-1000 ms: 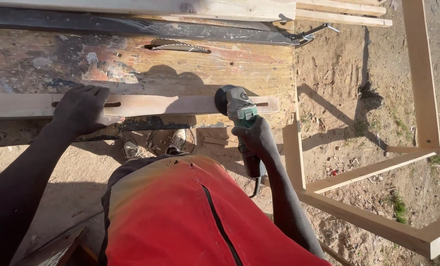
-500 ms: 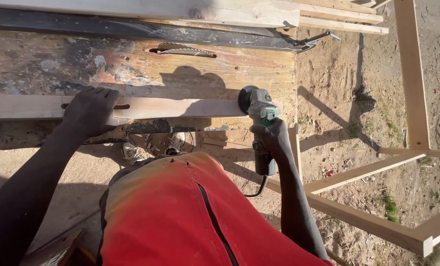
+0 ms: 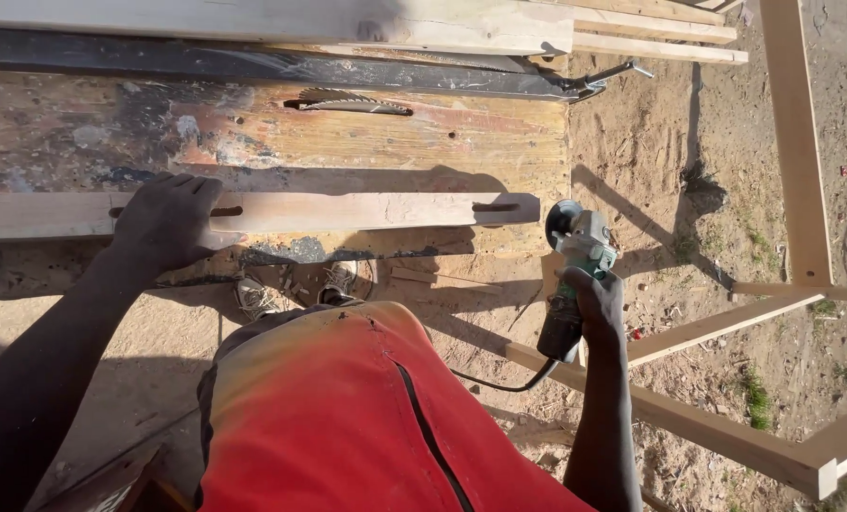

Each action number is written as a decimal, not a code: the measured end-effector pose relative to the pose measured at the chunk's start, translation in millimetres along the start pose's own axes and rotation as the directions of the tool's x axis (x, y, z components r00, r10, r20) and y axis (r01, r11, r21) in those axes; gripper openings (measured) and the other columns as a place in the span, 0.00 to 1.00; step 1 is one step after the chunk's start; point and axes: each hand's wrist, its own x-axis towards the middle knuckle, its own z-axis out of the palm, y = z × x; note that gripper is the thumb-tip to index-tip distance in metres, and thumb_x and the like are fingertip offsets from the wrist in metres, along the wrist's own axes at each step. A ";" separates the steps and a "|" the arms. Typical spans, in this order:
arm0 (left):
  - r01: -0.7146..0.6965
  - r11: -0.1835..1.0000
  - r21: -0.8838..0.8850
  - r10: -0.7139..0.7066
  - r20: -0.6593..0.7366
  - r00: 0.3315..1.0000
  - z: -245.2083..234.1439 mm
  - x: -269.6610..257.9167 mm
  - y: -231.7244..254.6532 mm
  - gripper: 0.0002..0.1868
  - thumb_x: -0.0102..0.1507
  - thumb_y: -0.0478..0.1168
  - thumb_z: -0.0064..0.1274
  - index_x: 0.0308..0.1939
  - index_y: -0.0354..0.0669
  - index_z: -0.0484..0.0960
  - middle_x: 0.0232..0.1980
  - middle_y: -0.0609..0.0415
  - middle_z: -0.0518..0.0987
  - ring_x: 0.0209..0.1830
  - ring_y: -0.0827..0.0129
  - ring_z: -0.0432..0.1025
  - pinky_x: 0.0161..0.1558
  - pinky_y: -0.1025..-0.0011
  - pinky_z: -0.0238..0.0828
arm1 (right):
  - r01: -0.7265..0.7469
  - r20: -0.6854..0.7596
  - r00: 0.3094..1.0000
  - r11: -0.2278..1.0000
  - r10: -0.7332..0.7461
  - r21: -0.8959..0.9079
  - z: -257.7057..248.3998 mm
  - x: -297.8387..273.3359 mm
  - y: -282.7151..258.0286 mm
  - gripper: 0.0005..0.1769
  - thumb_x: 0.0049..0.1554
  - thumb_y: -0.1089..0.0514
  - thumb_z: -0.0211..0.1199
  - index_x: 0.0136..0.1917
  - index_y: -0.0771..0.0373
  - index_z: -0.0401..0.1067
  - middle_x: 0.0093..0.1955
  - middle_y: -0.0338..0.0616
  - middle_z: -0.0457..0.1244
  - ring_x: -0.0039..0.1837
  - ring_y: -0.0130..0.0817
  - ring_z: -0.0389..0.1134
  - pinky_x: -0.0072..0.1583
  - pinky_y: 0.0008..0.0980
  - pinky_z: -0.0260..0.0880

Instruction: Using an electric angle grinder to sand the surfaces and edges of a wooden furniture part on a workbench.

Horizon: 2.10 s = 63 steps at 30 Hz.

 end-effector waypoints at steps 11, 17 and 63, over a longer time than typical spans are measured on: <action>0.003 0.996 0.095 0.003 -0.062 0.998 -0.7 4.4 1.5 0.36 0.43 0.68 0.46 0.38 0.41 0.69 0.36 0.50 0.76 0.34 0.59 0.71 0.34 0.66 0.68 | 0.005 0.029 1.000 0.967 0.002 -0.254 4.0 27.6 -2.6 0.09 0.33 0.56 0.58 0.27 0.61 0.64 0.24 0.37 0.55 0.27 0.30 0.55 0.30 0.30 0.58; 0.018 0.996 0.083 -0.014 -0.038 0.999 2.3 1.7 -0.9 0.39 0.42 0.69 0.46 0.40 0.39 0.70 0.37 0.49 0.76 0.34 0.57 0.71 0.36 0.65 0.68 | 0.018 0.111 0.994 0.962 0.012 -0.271 11.2 16.6 -17.7 0.12 0.34 0.55 0.58 0.31 0.64 0.66 0.26 0.39 0.57 0.27 0.31 0.56 0.30 0.30 0.60; 0.038 0.975 0.221 -0.012 -0.117 0.993 15.9 -2.8 -4.7 0.35 0.39 0.63 0.53 0.43 0.49 0.70 0.37 0.59 0.76 0.36 0.68 0.70 0.38 0.74 0.63 | 0.028 0.138 0.989 0.858 0.051 -0.513 65.2 -1.2 -34.7 0.14 0.32 0.51 0.58 0.31 0.61 0.65 0.27 0.38 0.57 0.30 0.30 0.56 0.33 0.32 0.56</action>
